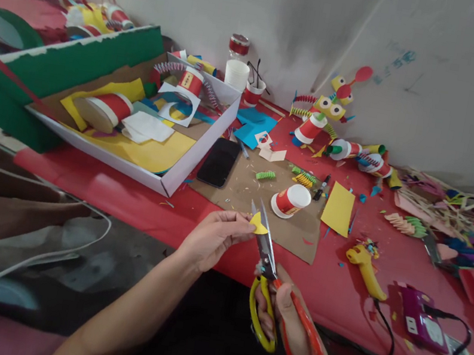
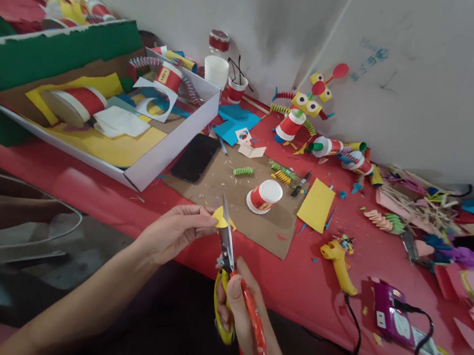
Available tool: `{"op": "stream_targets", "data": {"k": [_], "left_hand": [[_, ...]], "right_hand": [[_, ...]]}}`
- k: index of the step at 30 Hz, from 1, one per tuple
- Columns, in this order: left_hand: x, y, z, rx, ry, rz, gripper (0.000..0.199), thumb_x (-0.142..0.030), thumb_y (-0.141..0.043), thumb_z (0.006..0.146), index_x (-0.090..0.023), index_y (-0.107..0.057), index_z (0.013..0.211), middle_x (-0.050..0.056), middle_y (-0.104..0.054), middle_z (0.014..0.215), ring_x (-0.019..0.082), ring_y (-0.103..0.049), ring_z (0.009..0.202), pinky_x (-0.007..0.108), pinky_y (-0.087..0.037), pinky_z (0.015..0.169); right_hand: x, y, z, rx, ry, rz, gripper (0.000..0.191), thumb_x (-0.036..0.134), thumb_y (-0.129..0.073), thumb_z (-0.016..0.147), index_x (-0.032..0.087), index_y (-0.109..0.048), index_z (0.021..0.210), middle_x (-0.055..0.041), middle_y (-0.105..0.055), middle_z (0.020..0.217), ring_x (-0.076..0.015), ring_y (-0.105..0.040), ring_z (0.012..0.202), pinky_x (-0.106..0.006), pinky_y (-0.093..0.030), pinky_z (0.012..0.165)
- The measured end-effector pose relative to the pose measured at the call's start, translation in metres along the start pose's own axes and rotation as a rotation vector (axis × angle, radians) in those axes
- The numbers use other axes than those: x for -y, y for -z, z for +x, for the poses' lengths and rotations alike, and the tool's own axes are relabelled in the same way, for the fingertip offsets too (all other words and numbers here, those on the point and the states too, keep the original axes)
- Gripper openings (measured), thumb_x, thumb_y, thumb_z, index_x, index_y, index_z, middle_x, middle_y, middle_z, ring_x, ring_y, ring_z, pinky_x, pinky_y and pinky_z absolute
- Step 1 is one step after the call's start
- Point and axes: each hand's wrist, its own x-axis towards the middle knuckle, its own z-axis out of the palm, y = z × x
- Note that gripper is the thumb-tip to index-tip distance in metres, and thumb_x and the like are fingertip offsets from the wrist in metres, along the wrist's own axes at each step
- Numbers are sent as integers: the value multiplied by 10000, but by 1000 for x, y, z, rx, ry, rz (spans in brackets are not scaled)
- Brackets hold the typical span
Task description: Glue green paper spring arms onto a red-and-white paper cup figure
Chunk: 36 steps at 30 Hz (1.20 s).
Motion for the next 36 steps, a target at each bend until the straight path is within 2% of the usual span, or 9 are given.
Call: {"op": "stream_targets", "data": {"k": [4, 10, 15, 21, 25, 30, 33, 36], "left_hand": [[5, -5, 1, -19, -31, -30, 81, -132, -782, 613, -103, -708, 627, 23, -678, 798, 60, -598, 670, 164, -485, 681], [11, -10, 3, -34, -49, -64, 80, -141, -782, 619, -105, -716, 643, 23, -671, 768, 65, -603, 687, 154, -473, 679], [16, -14, 5, -89, -50, -119, 122, -158, -808, 575, -105, -703, 606, 24, -664, 790, 84, -614, 741, 177, -486, 753], [16, -14, 5, -96, -46, -118, 135, -163, -813, 570, -107, -709, 633, 31, -673, 782, 94, -617, 751, 185, -485, 761], [17, -13, 4, -89, -63, -121, 141, -176, -812, 579, -109, -711, 652, 36, -682, 790, 95, -620, 749, 184, -487, 743], [18, -13, 4, -102, -63, -141, 153, -178, -818, 568, -106, -704, 641, 37, -683, 823, 90, -626, 754, 175, -491, 748], [18, -13, 2, -126, -70, -146, 173, -183, -831, 545, -113, -691, 619, 26, -673, 815, 95, -629, 746, 196, -504, 774], [20, -7, -2, -117, -61, -83, 198, -216, -833, 559, -125, -659, 583, 14, -659, 770, 108, -632, 736, 258, -510, 841]], "right_hand": [[-1, -4, 1, -54, 1, 33, 423, 630, -362, 900, 219, -454, 935, 50, -396, 675, -49, -296, 440, -185, -277, 377], [6, -12, 3, -102, 12, 16, 457, 651, -392, 879, 223, -464, 1026, 53, -395, 654, -55, -307, 443, -183, -269, 382], [5, -20, 6, -168, 24, 4, 478, 692, -406, 847, 228, -448, 956, 75, -371, 586, -58, -292, 416, -176, -243, 367], [1, -22, 6, -184, 39, -40, 424, 646, -426, 869, 231, -387, 791, 93, -327, 542, -49, -275, 399, -168, -281, 364], [-2, -25, 6, -254, 41, -22, 422, 644, -478, 844, 226, -442, 890, 79, -369, 618, -40, -300, 428, -149, -284, 355], [-7, -29, 7, -286, 12, -21, 454, 657, -489, 829, 236, -447, 993, 91, -372, 591, -30, -282, 395, -130, -273, 328], [-10, -29, 6, -327, 58, -11, 446, 647, -492, 833, 236, -454, 1002, 98, -380, 557, -32, -291, 366, -137, -291, 316], [-4, -22, 7, -421, 127, -7, 421, 642, -472, 845, 226, -473, 910, 94, -391, 507, -46, -329, 353, -146, -311, 317]]}}
